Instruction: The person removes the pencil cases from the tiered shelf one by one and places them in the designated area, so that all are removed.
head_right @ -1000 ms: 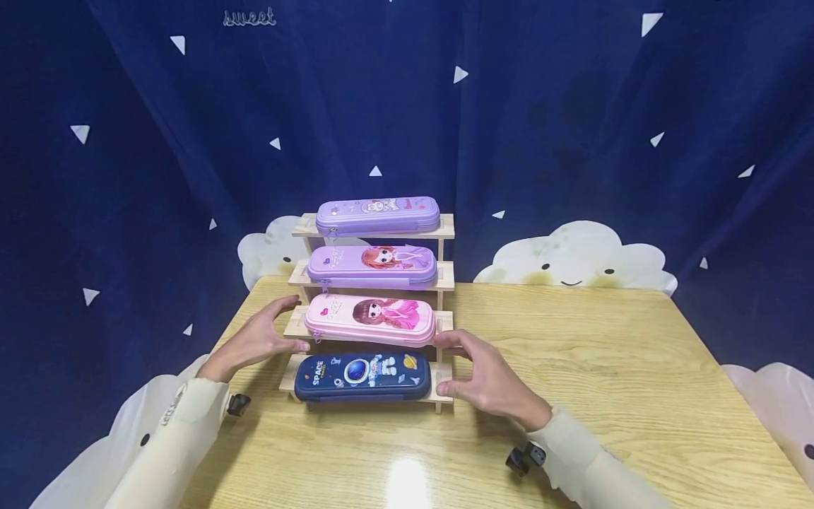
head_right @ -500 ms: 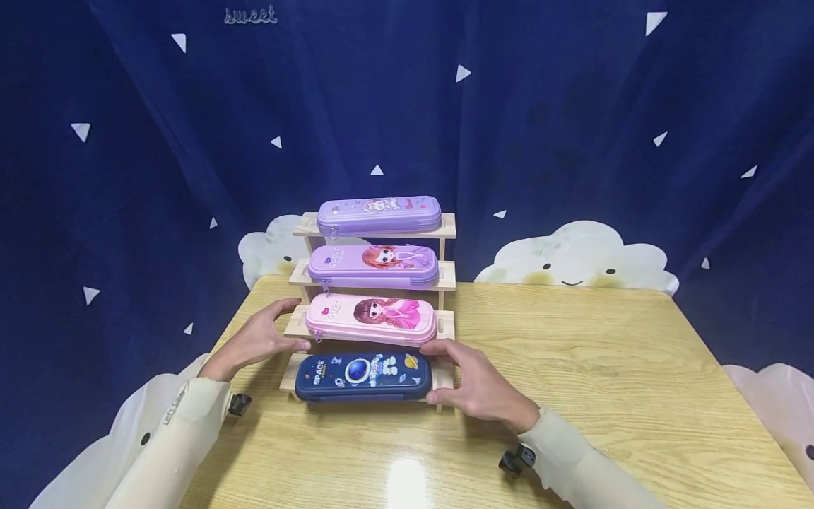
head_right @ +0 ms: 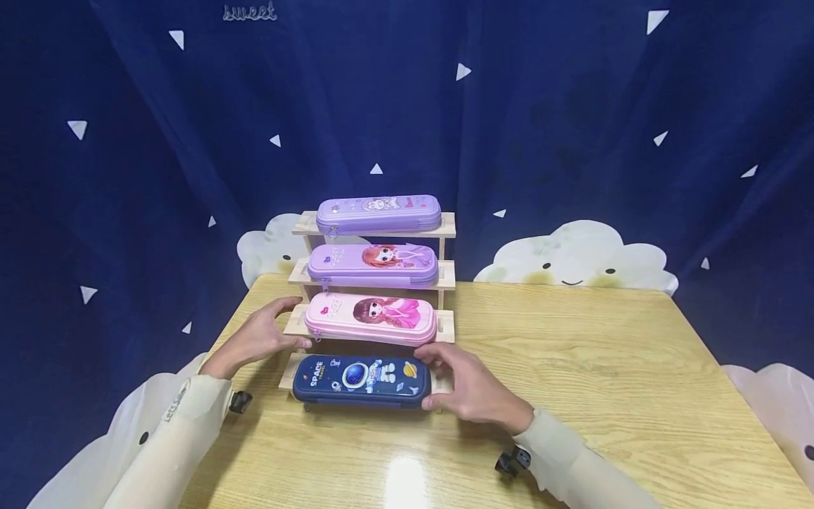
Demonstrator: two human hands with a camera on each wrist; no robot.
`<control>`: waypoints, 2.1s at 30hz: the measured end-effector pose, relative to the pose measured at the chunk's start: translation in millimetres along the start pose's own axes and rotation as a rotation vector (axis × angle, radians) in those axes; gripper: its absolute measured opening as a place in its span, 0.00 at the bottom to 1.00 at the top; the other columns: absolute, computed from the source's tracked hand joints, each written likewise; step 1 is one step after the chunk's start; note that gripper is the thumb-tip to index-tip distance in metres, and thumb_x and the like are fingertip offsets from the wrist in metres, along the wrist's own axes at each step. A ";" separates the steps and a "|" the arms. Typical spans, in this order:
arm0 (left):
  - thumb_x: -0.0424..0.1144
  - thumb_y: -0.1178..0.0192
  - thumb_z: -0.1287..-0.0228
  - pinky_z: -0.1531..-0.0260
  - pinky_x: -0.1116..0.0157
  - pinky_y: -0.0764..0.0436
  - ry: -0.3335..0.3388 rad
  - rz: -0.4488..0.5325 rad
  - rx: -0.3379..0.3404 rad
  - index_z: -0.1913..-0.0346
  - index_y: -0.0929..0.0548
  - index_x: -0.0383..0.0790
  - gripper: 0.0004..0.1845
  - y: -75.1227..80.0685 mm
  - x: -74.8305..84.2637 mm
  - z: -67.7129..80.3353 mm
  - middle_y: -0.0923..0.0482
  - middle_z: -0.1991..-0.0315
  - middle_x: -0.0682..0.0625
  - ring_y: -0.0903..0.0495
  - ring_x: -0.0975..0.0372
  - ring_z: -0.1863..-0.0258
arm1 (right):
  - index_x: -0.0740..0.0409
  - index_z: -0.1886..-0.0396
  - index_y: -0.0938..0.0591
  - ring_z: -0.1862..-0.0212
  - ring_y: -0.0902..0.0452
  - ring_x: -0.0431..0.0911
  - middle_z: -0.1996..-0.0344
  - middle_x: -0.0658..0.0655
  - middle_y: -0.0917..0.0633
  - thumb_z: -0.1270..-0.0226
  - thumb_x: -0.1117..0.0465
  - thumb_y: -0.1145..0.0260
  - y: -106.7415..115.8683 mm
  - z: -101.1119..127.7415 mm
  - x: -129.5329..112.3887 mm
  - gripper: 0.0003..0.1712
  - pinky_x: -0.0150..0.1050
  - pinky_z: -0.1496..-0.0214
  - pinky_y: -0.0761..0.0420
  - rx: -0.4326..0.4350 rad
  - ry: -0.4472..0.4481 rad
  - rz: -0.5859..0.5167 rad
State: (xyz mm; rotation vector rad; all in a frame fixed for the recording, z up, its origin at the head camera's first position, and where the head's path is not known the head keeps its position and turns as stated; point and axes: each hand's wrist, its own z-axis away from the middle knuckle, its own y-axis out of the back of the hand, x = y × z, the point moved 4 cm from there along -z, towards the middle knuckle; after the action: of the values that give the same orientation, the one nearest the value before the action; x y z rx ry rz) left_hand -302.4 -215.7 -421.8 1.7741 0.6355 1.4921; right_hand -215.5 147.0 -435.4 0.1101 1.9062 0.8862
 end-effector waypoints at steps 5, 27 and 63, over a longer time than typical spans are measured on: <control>0.61 0.25 0.67 0.35 0.47 0.36 -0.003 0.002 0.003 0.35 0.34 0.40 0.54 -1.1 -0.9 -1.1 0.32 0.35 0.43 0.35 0.48 0.34 | 0.45 0.39 0.29 0.52 0.27 0.39 0.49 0.42 0.23 0.62 0.52 0.21 -6.0 -2.8 -1.9 0.46 0.37 0.48 0.22 -0.055 0.034 0.072; 0.64 0.27 0.68 0.36 0.48 0.34 -0.020 -0.005 0.011 0.37 0.32 0.39 0.53 -0.6 1.4 -1.2 0.29 0.38 0.43 0.33 0.48 0.35 | 0.43 0.39 0.28 0.43 0.27 0.38 0.43 0.40 0.23 0.64 0.46 0.22 -22.8 -14.9 -2.8 0.46 0.43 0.37 0.27 -0.160 0.057 0.145; 0.60 0.28 0.60 0.37 0.47 0.33 0.006 0.005 -0.003 0.37 0.32 0.43 0.47 -0.9 -3.4 -1.6 0.29 0.38 0.45 0.32 0.49 0.36 | 0.52 0.40 0.26 0.45 0.24 0.44 0.45 0.51 0.21 0.58 0.53 0.22 11.3 13.0 -50.1 0.41 0.36 0.43 0.22 0.134 0.263 -0.037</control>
State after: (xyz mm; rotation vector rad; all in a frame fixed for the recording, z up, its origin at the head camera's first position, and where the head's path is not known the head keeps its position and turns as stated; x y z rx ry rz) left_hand -304.5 -217.3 -424.5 1.7710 0.6314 1.5017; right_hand -182.9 140.3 -394.1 0.0399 2.2057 0.7780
